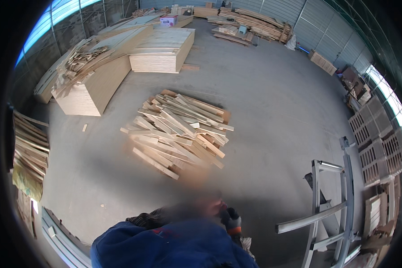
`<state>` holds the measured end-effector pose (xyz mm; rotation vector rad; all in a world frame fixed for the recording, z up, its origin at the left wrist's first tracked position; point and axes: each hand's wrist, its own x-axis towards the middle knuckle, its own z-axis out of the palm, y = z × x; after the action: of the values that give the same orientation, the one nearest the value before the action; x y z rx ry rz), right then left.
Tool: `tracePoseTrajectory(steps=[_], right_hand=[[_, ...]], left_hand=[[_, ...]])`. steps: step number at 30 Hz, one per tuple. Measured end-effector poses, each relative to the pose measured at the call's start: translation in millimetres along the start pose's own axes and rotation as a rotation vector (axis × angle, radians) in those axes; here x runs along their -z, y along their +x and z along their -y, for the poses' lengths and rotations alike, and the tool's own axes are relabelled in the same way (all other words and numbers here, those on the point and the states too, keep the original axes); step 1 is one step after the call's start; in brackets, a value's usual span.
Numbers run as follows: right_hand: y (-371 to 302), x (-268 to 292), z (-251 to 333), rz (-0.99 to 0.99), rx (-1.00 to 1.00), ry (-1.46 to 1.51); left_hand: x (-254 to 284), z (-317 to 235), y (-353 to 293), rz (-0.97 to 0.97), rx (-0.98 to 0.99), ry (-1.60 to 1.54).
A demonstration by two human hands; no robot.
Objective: The person picks up thin wooden planks from a pile on the floor, inspects them, and places them onto a metal table. The person then gathers the sorted planks from the table and places them into a cardboard box.
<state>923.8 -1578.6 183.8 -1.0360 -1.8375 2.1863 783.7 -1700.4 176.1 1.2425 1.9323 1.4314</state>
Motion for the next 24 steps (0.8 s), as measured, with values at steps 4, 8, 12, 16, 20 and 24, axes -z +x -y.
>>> tracePoseTrajectory(steps=[4,8,12,16,20,24], right_hand=[[31.9,-29.6,12.1,0.041,-0.049,-0.149],[65.9,-25.8,-47.9,0.232,0.197,-0.106],[60.6,-24.9,-47.8,0.266,0.230,-0.063],[35.0,-10.8,-35.8,0.185,0.223,-0.071],[12.2,8.0,-36.1,0.124,0.223,-0.079],[-11.5,20.3,-45.3,0.096,0.255,-0.084]], left_hand=[[16.1,40.1,-9.7,-0.143,-0.045,0.177],[78.9,-18.3,-11.4,-0.123,-0.095,0.345],[69.8,-27.4,-2.3,-0.185,-0.390,0.304],[31.5,-5.4,0.4,-0.116,-0.622,0.431],[-1.0,-3.2,-1.5,-0.054,-0.706,0.396],[-47.3,-4.2,-21.3,-0.005,-0.653,0.350]])
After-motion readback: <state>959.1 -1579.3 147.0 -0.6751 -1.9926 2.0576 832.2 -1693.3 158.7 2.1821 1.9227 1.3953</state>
